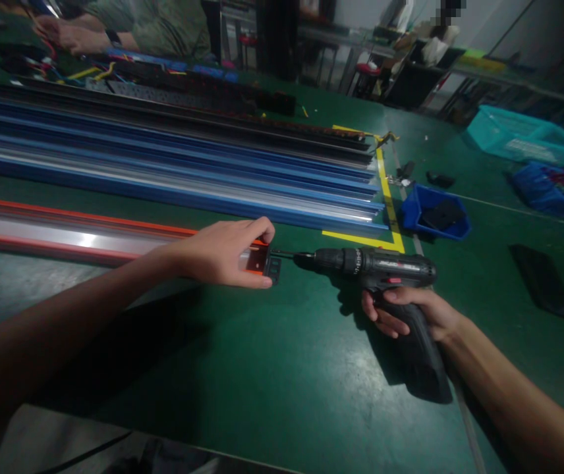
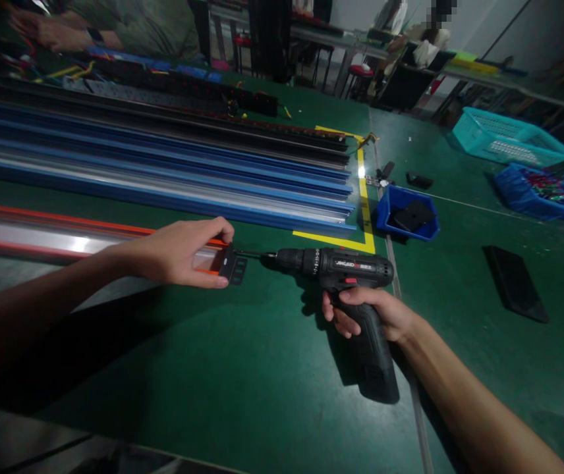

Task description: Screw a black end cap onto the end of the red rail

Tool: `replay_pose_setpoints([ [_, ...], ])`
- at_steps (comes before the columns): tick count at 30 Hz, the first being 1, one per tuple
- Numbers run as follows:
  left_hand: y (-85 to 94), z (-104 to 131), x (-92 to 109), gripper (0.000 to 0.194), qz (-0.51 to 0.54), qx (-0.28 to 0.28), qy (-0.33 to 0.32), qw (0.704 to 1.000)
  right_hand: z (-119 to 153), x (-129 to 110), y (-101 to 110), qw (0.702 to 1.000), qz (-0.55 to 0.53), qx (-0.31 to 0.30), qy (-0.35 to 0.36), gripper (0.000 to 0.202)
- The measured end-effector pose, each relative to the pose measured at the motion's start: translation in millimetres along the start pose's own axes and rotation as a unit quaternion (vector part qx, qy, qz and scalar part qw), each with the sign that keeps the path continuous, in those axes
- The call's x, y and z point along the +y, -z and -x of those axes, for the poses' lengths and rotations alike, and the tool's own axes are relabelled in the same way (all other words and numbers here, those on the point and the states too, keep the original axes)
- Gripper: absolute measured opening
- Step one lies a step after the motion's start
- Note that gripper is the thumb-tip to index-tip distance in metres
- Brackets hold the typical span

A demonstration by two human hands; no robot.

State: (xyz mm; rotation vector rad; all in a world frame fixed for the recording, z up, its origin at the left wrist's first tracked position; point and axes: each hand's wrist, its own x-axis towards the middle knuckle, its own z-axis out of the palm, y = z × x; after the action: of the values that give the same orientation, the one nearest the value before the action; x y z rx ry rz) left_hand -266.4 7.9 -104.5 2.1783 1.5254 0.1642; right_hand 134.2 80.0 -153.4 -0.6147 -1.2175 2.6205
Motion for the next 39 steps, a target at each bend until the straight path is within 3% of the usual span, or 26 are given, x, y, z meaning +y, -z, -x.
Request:
replay_pose_setpoints([
  [39,0.0,0.5,-0.3,0.064,-0.003,0.0,0.008,1.0,1.4,0.8,-1.6,1.0,-0.002,0.013,-0.014,0.027],
])
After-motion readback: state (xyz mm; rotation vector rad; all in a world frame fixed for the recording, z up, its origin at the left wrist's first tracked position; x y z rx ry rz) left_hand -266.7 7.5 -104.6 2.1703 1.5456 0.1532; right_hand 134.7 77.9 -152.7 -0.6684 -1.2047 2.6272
